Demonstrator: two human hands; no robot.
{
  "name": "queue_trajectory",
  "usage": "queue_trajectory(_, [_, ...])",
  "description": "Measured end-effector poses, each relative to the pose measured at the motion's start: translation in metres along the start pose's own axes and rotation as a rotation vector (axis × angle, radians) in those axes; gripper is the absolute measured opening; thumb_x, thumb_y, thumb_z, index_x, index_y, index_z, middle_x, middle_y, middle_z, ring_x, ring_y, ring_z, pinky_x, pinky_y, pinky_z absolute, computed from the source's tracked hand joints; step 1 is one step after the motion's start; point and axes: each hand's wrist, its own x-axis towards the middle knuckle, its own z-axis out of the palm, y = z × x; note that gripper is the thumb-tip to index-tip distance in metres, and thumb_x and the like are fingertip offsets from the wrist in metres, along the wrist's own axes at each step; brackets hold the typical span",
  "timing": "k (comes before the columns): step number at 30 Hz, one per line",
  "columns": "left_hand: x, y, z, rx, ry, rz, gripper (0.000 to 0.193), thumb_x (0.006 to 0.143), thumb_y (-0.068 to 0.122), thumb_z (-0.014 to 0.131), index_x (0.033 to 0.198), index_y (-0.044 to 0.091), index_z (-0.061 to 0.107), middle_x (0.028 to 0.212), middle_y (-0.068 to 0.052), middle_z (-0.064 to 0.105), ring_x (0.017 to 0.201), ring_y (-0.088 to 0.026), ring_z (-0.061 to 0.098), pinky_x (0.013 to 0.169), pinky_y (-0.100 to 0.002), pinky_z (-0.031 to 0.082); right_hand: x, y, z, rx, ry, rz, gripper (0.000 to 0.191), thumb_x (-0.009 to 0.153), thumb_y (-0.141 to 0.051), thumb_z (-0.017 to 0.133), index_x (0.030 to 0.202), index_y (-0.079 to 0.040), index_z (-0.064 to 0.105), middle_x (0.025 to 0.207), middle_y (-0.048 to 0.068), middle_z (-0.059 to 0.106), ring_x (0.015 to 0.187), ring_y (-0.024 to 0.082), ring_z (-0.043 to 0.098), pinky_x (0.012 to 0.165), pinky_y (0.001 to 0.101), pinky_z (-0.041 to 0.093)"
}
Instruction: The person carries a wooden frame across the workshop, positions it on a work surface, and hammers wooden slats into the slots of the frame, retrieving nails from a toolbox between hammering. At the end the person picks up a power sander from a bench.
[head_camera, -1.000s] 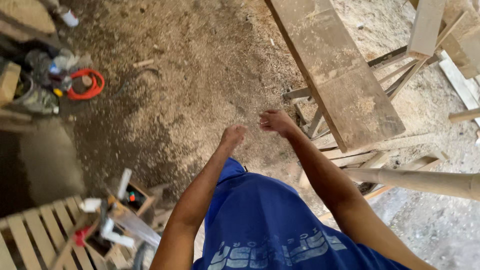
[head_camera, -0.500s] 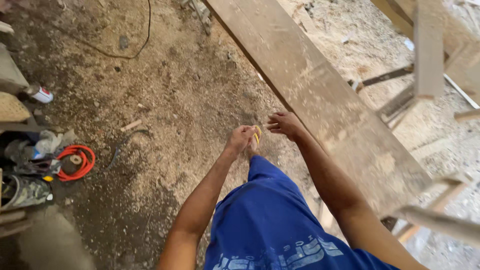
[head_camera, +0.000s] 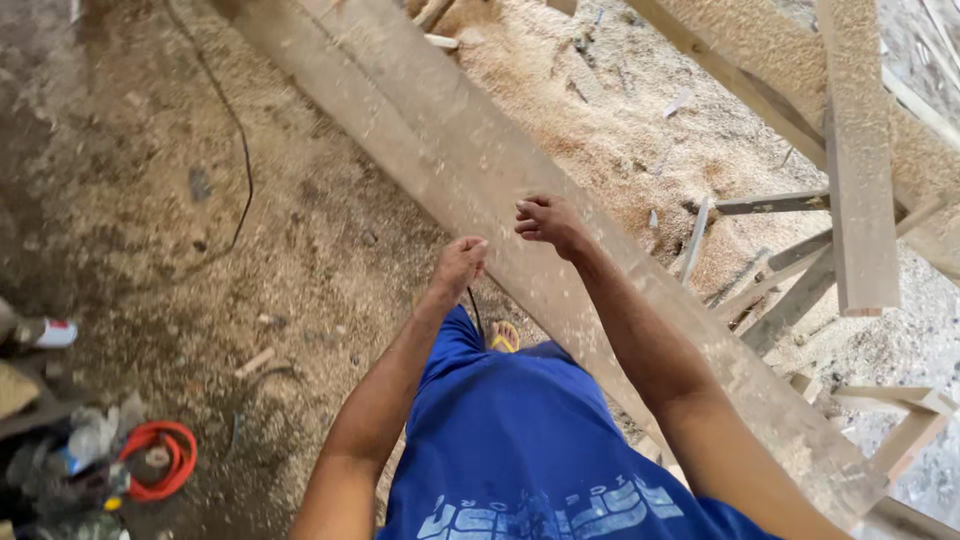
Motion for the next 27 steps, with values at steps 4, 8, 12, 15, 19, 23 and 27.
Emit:
queue_trajectory(4, [0.114,0.042,-0.005,0.137,-0.035,-0.054,0.029,0.094,0.028,0.069,0.109,0.003,0.072,0.077,0.002,0.065,0.066,-0.009,0.058,0.059,-0.026,0.048,0.096,-0.036,-0.016,0.118,0.159,-0.012,0.039,0.094,-0.025,0.071,0.122,0.001,0.063,0.100,0.011,0.069,0.080,0.022,0.072,0.066,0.0308,0.060])
queue_trajectory(8, [0.256,0.114,0.001,0.472,0.024,0.147,0.037,0.089,0.034,0.069,0.108,0.002,0.073,0.083,-0.002,0.069,0.080,-0.017,0.064,0.073,-0.036,0.052,0.195,-0.077,-0.021,0.149,0.372,-0.013,0.042,0.094,-0.022,0.069,0.128,0.001,0.060,0.102,0.009,0.070,0.081,0.020,0.074,0.067,0.0302,0.062])
queue_trajectory(12, [0.365,0.179,0.018,0.586,0.085,0.121,0.051,0.085,0.035,0.068,0.122,0.001,0.064,0.107,-0.014,0.069,0.099,-0.026,0.065,0.088,-0.042,0.052,0.279,-0.132,-0.028,0.147,0.562,0.021,0.061,0.092,-0.026,0.073,0.142,0.000,0.051,0.107,0.024,0.066,0.078,0.022,0.065,0.064,0.0337,0.059])
queue_trajectory(15, [0.424,0.218,0.029,0.612,0.057,0.029,0.067,0.087,0.038,0.067,0.140,0.002,0.047,0.134,-0.022,0.051,0.117,-0.033,0.056,0.095,-0.047,0.050,0.325,-0.169,-0.040,-0.031,0.737,0.195,0.087,0.088,-0.040,0.072,0.155,-0.006,0.029,0.139,0.023,0.049,0.101,0.029,0.067,0.078,0.0390,0.063])
queue_trajectory(19, [0.503,0.247,0.053,0.710,0.020,-0.004,0.094,0.083,0.046,0.072,0.155,0.006,0.025,0.146,-0.024,0.033,0.133,-0.036,0.046,0.102,-0.051,0.050,0.388,-0.200,-0.071,-0.315,0.938,0.174,0.119,0.079,-0.053,0.086,0.161,-0.009,0.013,0.152,0.028,0.036,0.136,0.040,0.042,0.107,0.0530,0.046])
queue_trajectory(23, [0.569,0.253,0.069,0.857,0.092,0.172,0.117,0.075,0.053,0.086,0.155,0.005,0.016,0.152,-0.028,0.020,0.140,-0.043,0.031,0.111,-0.057,0.038,0.435,-0.203,-0.098,-0.531,1.084,0.029,0.148,0.065,-0.059,0.100,0.156,-0.004,-0.003,0.155,0.033,0.021,0.143,0.050,0.020,0.118,0.0578,0.024])
queue_trajectory(27, [0.610,0.253,0.083,0.831,0.010,0.211,0.131,0.068,0.054,0.092,0.155,0.004,0.008,0.156,-0.031,0.017,0.137,-0.045,0.030,0.110,-0.059,0.034,0.461,-0.204,-0.104,-0.718,1.104,-0.048,0.159,0.060,-0.056,0.108,0.150,0.004,-0.009,0.155,0.044,0.021,0.145,0.063,0.022,0.118,0.0666,0.027])
